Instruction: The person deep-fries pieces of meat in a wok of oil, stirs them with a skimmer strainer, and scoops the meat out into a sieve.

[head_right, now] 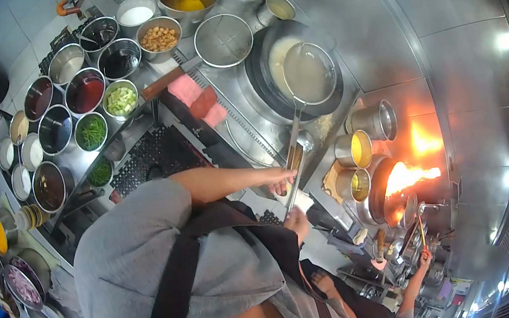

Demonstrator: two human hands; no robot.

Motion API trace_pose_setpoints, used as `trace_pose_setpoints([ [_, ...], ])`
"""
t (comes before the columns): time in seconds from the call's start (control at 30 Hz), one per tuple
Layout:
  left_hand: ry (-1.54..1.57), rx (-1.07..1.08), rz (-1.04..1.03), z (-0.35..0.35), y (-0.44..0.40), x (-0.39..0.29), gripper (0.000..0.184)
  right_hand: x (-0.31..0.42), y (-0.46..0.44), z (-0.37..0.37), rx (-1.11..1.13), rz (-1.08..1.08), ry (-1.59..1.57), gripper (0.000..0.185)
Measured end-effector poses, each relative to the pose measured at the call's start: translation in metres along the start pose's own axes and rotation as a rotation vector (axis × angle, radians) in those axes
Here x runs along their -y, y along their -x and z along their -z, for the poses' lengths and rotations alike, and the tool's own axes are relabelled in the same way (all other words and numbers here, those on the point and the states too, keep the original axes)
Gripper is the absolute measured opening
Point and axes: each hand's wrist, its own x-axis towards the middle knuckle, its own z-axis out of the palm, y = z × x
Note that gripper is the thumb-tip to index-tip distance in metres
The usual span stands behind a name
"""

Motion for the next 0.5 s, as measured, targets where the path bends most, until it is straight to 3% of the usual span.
trace_pose_setpoints([
  [0.03,-0.048,0.003,-0.004,0.003,-0.001,0.001,0.066,0.103,0.000,-0.031,-0.114,0.051,-0.070,0.030],
  [0.07,-0.048,0.019,0.007,0.003,0.003,0.000,0.066,0.146,-0.002,-0.026,-0.222,0.045,-0.197,0.029],
  [0.13,-0.063,0.019,0.000,0.006,0.010,-0.004,0.070,0.174,-0.023,-0.026,-0.250,0.068,-0.215,0.030],
  [0.2,-0.079,0.021,0.010,0.005,0.010,0.000,0.071,0.205,-0.033,-0.031,-0.238,0.363,0.032,0.033],
  [0.27,-0.135,-0.008,0.010,0.007,0.012,-0.003,0.072,0.228,-0.037,-0.044,-0.084,0.242,0.066,0.037],
  [0.33,-0.173,0.022,-0.012,0.008,0.017,-0.004,0.073,0.225,-0.041,-0.061,-0.112,0.272,0.148,0.037],
  [0.4,-0.129,-0.037,-0.013,0.010,0.023,-0.009,0.065,0.246,-0.029,-0.065,-0.221,0.005,-0.186,0.038],
  [0.47,-0.079,-0.010,-0.003,0.016,0.031,-0.014,0.063,0.223,-0.021,-0.068,-0.341,-0.019,-0.140,0.034],
  [0.5,-0.035,0.003,-0.008,0.021,0.034,-0.017,0.062,0.214,-0.015,-0.066,-0.291,-0.103,-0.120,0.033],
])
